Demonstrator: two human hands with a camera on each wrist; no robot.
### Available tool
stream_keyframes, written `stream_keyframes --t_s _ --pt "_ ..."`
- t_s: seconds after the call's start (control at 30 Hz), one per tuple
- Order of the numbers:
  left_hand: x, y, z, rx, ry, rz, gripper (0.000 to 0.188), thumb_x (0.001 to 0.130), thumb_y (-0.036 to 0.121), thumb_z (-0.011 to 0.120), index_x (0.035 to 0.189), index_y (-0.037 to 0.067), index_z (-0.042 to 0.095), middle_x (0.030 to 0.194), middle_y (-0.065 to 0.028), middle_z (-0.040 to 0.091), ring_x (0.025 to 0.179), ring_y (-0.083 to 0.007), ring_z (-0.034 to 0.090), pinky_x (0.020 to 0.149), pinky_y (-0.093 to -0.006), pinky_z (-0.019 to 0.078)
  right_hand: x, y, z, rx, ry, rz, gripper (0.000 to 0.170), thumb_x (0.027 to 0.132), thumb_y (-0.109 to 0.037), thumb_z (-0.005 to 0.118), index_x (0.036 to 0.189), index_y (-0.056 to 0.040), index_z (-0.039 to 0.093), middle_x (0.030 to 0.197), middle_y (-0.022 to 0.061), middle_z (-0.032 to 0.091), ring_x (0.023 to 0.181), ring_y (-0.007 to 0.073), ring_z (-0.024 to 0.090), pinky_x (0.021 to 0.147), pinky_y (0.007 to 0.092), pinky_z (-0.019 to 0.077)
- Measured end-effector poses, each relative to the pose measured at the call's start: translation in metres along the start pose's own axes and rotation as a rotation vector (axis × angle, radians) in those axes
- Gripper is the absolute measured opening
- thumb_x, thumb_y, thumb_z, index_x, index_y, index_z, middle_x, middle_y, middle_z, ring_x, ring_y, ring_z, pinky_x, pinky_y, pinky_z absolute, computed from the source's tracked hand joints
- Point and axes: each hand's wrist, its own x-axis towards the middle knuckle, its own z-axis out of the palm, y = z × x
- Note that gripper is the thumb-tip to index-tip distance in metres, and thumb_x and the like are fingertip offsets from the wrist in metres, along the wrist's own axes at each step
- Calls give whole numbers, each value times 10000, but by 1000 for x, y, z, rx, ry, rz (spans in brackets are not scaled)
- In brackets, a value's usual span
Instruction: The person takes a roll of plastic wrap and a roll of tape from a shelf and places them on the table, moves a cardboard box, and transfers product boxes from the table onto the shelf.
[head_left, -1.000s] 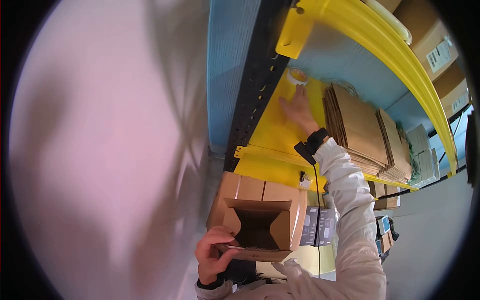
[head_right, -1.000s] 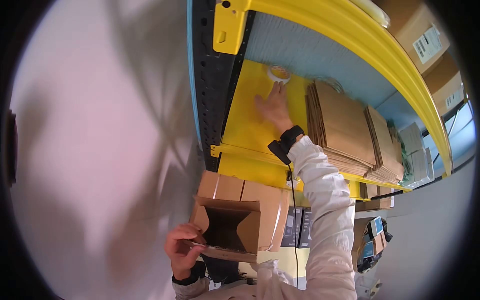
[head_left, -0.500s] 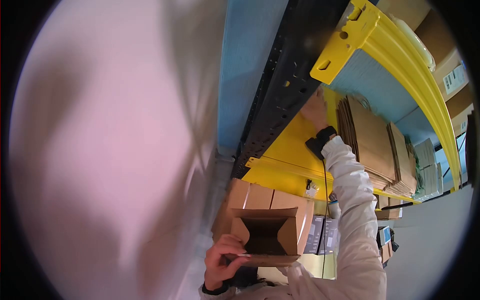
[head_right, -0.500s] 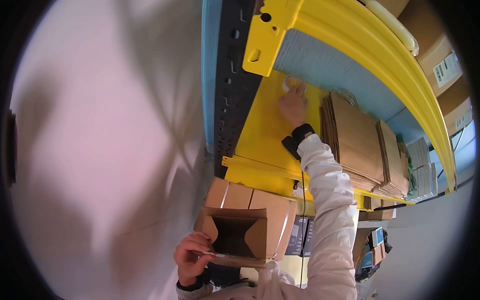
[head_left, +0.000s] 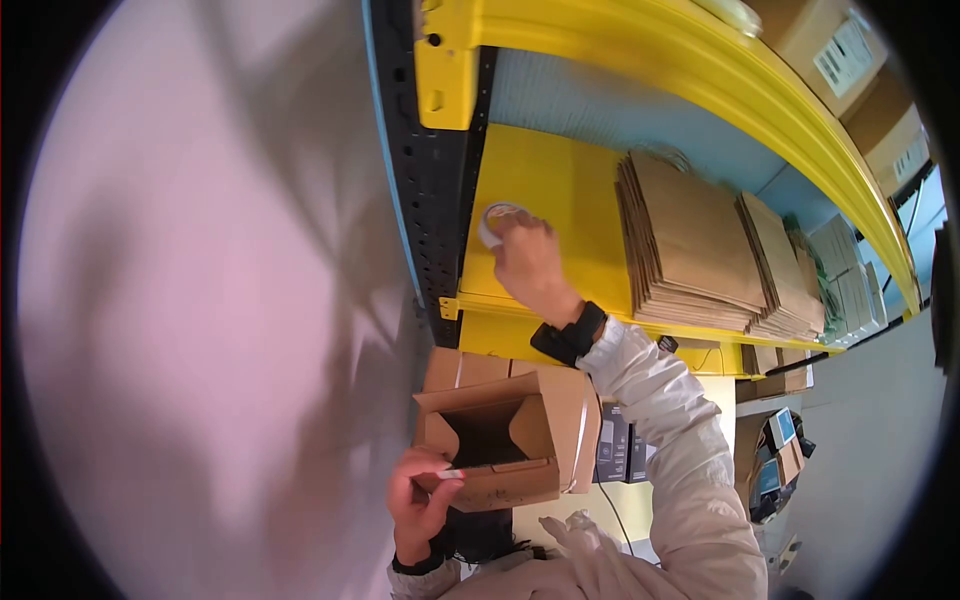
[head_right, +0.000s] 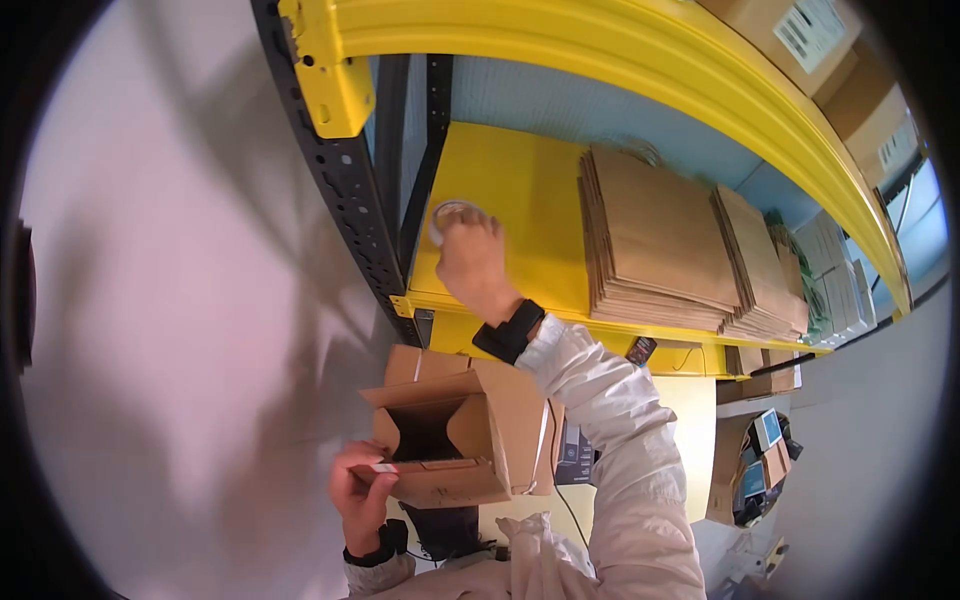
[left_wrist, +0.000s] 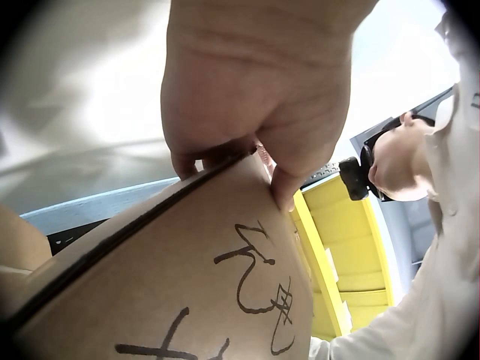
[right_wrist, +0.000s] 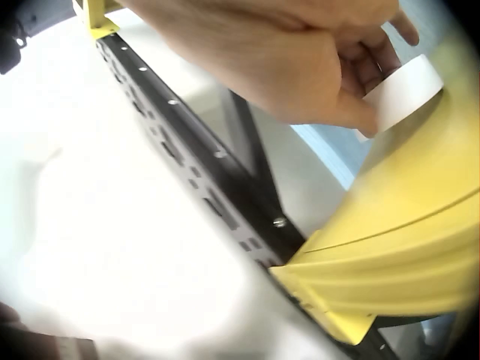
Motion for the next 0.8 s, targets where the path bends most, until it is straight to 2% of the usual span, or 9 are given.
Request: stream_keyframes --t_s 0.1,0.23,0.33,0.37,0.43,0.57,0.6,0.7,0.8 --pt "-8 12 9 -17 19 -74 317 889 -28 786 1145 10 603 1032 -141 672 952 -229 652 887 -361 522 -25 -14 -28 168 42 -77 271 789 16 698 1060 3 707 1133 259 690 1080 428 651 961 509 504" --pt "-24 16 22 -21 30 -119 320 894 -29 779 1152 11 594 1026 -122 676 964 -205 655 989 -390 501 -62 -21 -79 373 -93 -49 243 784 6 752 1016 34 684 1108 253 681 1072 454 638 967 500 500" --pt "-31 7 24 33 -55 -30 309 894 -21 771 1144 25 595 1020 -100 685 967 -195 661 1178 -483 367 -96 -10 -116 454 -152 -102 155 860 -15 716 977 39 628 1027 235 653 971 440 641 866 467 519" --pt "-33 9 26 36 -61 -32 309 894 -21 771 1144 25 595 1020 -100 685 967 -195 661 1178 -483 367 -110 -7 -125 456 -150 -96 155 860 -15 716 977 39 628 1027 235 653 971 440 641 866 467 519" --pt "-30 15 34 67 -105 77 275 918 -42 696 1150 29 567 1058 -116 641 1020 -193 632 1226 -489 291 -134 3 -145 527 -167 -87 165 866 -19 712 994 30 621 1029 228 648 972 435 634 861 474 518" --pt "-37 29 47 22 -8 103 215 913 -52 681 1078 27 570 1147 -120 587 1181 -236 572 1219 -490 312 -184 25 -189 474 -163 -130 177 874 -31 712 1010 22 612 1042 219 649 978 429 630 863 474 518" --pt "-43 23 43 27 -16 76 189 912 -45 688 1042 22 567 1245 -122 555 1339 -284 508 1229 -494 324 -200 33 -197 452 -160 -151 184 875 -33 718 1016 17 611 1041 214 650 988 426 630 865 470 520" --pt "-48 31 53 148 -25 176 183 912 -26 709 1020 21 569 1300 -109 546 1438 -317 448 1237 -504 341 -246 61 -221 432 -159 -156 199 866 -22 736 1020 10 615 1037 205 651 994 417 635 864 457 525" --pt "-62 25 57 230 -28 138 166 896 -5 729 973 25 585 1421 -121 538 1461 -328 431 1234 -472 337 -301 99 -242 446 -187 -80 219 842 6 758 1014 6 623 1032 194 653 983 402 646 851 438 535"
